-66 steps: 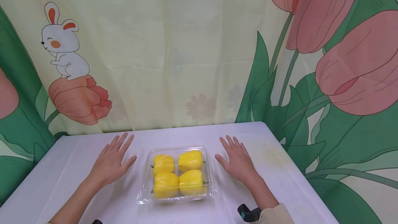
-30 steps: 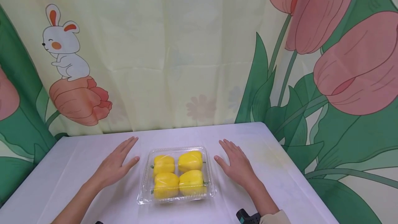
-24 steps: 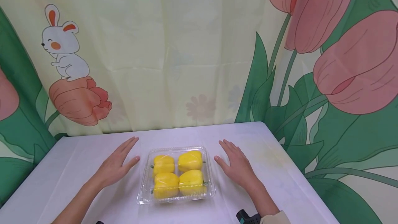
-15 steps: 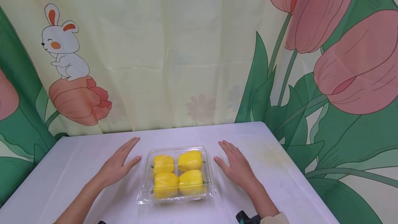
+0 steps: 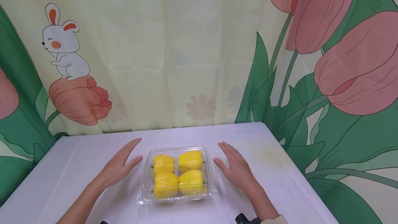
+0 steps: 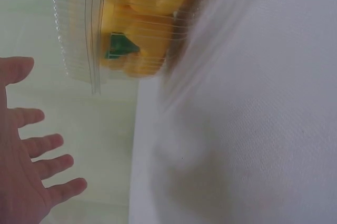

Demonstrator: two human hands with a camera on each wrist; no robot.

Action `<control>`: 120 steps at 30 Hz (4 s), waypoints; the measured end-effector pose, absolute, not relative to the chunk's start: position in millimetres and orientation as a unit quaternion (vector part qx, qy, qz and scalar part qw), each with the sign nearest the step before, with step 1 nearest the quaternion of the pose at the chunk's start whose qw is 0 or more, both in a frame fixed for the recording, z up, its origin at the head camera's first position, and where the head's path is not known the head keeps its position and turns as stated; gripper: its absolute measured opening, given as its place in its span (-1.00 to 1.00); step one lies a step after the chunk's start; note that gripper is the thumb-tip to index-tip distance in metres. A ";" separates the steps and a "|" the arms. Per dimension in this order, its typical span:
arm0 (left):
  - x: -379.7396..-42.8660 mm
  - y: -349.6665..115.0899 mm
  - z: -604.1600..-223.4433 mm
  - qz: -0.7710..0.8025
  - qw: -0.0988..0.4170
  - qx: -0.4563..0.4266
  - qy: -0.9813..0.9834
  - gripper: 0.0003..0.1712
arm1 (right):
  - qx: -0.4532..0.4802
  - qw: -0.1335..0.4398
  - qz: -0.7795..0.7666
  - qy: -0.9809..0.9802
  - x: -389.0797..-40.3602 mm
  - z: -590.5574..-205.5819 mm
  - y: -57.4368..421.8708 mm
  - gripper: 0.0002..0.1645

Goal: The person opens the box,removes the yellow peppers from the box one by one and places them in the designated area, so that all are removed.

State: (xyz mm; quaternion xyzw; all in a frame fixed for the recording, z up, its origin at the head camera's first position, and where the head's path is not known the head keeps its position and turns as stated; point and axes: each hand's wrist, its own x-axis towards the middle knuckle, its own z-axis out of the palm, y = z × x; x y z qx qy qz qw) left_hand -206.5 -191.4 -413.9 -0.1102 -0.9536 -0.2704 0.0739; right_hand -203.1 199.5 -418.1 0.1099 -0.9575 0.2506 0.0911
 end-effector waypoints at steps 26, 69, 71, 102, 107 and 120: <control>-208.2 -183.5 -421.4 -0.328 0.037 -0.096 -0.939 -0.22 | 0.118 0.091 0.269 -0.952 -198.5 -423.9 196.5 -0.23; -205.1 -169.6 -432.2 -0.403 0.012 -0.088 -0.911 -0.28 | 0.115 0.049 0.319 -0.939 -188.7 -432.4 192.9 -0.30; -204.9 -169.3 -432.4 -0.404 0.011 -0.087 -0.910 -0.28 | 0.112 0.043 0.320 -0.940 -188.5 -432.1 192.1 -0.30; -204.4 -164.9 -440.4 -0.437 0.005 -0.096 -0.894 -0.32 | 0.122 0.018 0.354 -0.927 -184.9 -440.7 192.4 -0.34; -204.8 -163.5 -441.9 -0.447 -0.006 -0.087 -0.890 -0.31 | 0.123 0.023 0.356 -0.926 -184.0 -442.0 192.7 -0.34; -204.9 -163.8 -444.9 -0.459 -0.013 -0.089 -0.884 -0.31 | 0.107 0.008 0.370 -0.923 -183.6 -443.9 189.6 -0.34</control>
